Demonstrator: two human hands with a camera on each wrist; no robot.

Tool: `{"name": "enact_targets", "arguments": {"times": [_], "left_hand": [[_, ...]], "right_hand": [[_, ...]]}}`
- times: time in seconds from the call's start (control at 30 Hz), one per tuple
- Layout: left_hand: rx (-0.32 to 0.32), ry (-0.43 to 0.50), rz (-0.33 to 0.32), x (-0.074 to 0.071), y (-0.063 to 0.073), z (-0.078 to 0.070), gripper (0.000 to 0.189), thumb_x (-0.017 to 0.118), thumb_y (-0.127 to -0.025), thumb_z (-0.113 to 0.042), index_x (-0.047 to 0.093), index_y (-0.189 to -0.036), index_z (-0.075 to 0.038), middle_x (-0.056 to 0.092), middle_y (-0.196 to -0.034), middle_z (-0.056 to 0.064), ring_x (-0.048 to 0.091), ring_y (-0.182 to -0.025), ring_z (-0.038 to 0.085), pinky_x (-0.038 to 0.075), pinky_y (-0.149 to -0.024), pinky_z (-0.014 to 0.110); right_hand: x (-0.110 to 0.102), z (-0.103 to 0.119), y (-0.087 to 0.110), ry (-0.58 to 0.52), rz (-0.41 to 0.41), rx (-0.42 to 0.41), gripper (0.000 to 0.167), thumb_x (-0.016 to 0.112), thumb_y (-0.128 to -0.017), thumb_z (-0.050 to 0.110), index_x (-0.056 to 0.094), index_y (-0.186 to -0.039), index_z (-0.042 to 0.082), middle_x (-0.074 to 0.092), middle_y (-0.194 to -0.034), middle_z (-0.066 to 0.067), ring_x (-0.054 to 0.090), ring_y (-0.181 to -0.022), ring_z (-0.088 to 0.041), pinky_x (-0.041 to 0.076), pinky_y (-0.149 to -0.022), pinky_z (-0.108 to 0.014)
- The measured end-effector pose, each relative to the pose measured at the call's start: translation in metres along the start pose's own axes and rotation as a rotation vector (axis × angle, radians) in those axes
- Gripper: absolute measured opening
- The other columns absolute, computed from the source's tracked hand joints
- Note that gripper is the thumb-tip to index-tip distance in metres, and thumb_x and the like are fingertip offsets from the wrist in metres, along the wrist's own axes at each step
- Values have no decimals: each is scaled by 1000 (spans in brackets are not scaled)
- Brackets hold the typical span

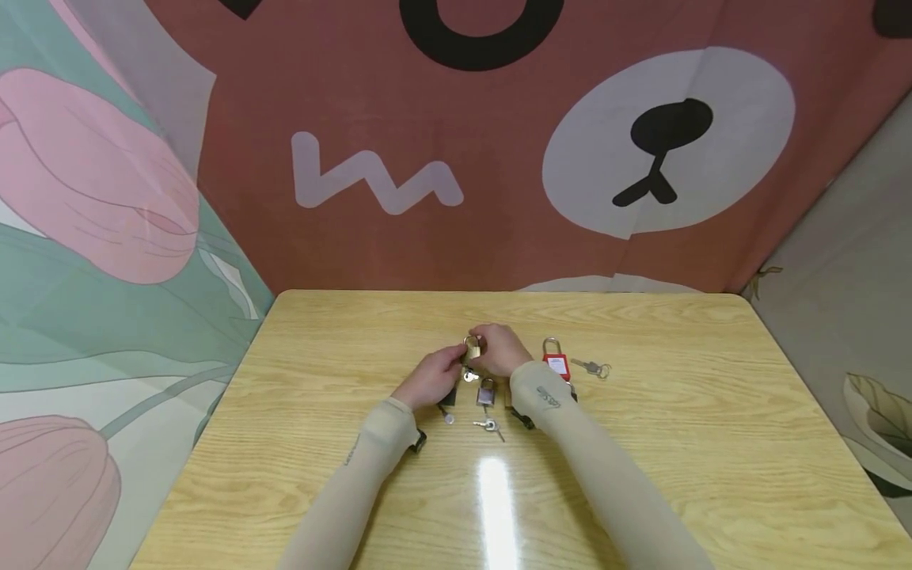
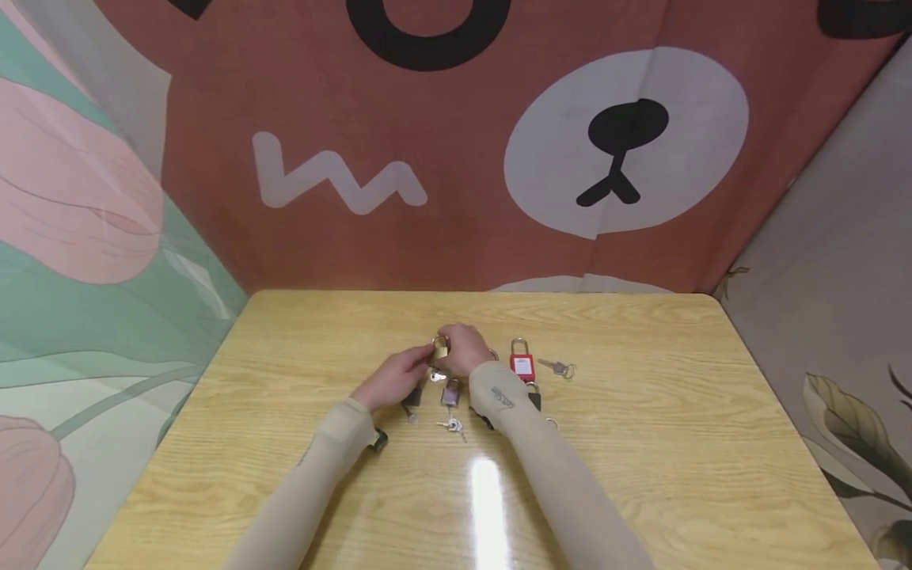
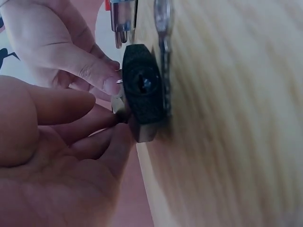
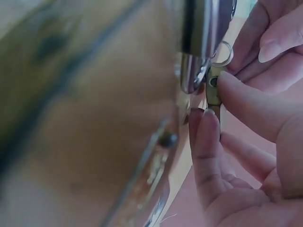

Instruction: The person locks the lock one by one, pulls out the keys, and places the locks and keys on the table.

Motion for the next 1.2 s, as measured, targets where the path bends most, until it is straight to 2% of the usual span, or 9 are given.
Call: {"name": "enact_targets", "arguments": {"times": [0.17, 0.3, 0.67, 0.83, 0.93, 1.03, 1.2], "left_hand": [[35, -38, 14, 0, 0, -2, 45, 51, -104, -5, 49, -148, 8, 55, -148, 26, 52, -140, 40, 40, -119, 52], [42, -59, 26, 2, 0, 0, 46, 55, -105, -10, 50, -147, 8, 56, -147, 26, 52, -139, 40, 40, -119, 53], [13, -82, 55, 3, 1, -1, 47, 57, -106, -14, 50, -147, 8, 53, -150, 25, 50, -141, 40, 39, -120, 53], [0, -86, 51, 1, 2, 0, 49, 56, -107, -18, 49, -150, 4, 48, -155, 23, 45, -146, 40, 36, -122, 53], [-3, -88, 17, -5, 3, 2, 52, 56, -108, -22, 45, -155, -3, 41, -162, 20, 39, -150, 39, 33, -123, 56], [-3, -109, -50, -18, 7, 3, 57, 56, -108, -29, 38, -161, -14, 33, -168, 12, 32, -154, 36, 31, -124, 58], [40, -220, -178, -49, 24, 3, 70, 56, -107, -42, 22, -166, -27, 21, -173, 3, 27, -157, 35, 25, -126, 59]], "right_hand": [[-1, 1, 3, 3, 12, 9, 61, 87, -84, 14, 63, -138, 1, 72, -113, -13, 65, -102, -25, 54, -98, -43], [0, 0, 4, 41, 17, -14, 54, 88, -83, 16, 68, -132, 2, 70, -112, -12, 62, -104, -26, 52, -99, -43], [0, -7, 4, 73, 24, -2, 49, 87, -85, 20, 71, -127, 3, 71, -119, -12, 62, -111, -28, 51, -103, -44], [-7, -5, 10, 47, 23, 8, 51, 84, -89, 22, 67, -133, 3, 70, -120, -13, 63, -111, -28, 53, -101, -45], [-17, -4, 15, 28, -11, -7, 50, 79, -94, 23, 64, -138, 4, 67, -121, -14, 66, -105, -28, 57, -94, -45], [-34, -6, 23, 38, -81, -37, 48, 75, -97, 24, 62, -140, 7, 65, -124, -17, 67, -105, -30, 58, -92, -47], [-77, -17, 47, 97, -231, -88, 57, 75, -96, 28, 56, -147, 11, 59, -138, -17, 54, -128, -37, 47, -106, -59]]}}
Point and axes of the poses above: each hand's wrist, its own y-axis away from the middle knuckle, its own x-axis out of the palm, z = x × y, the point moved 4 cm from there along -y, towards the middle knuckle
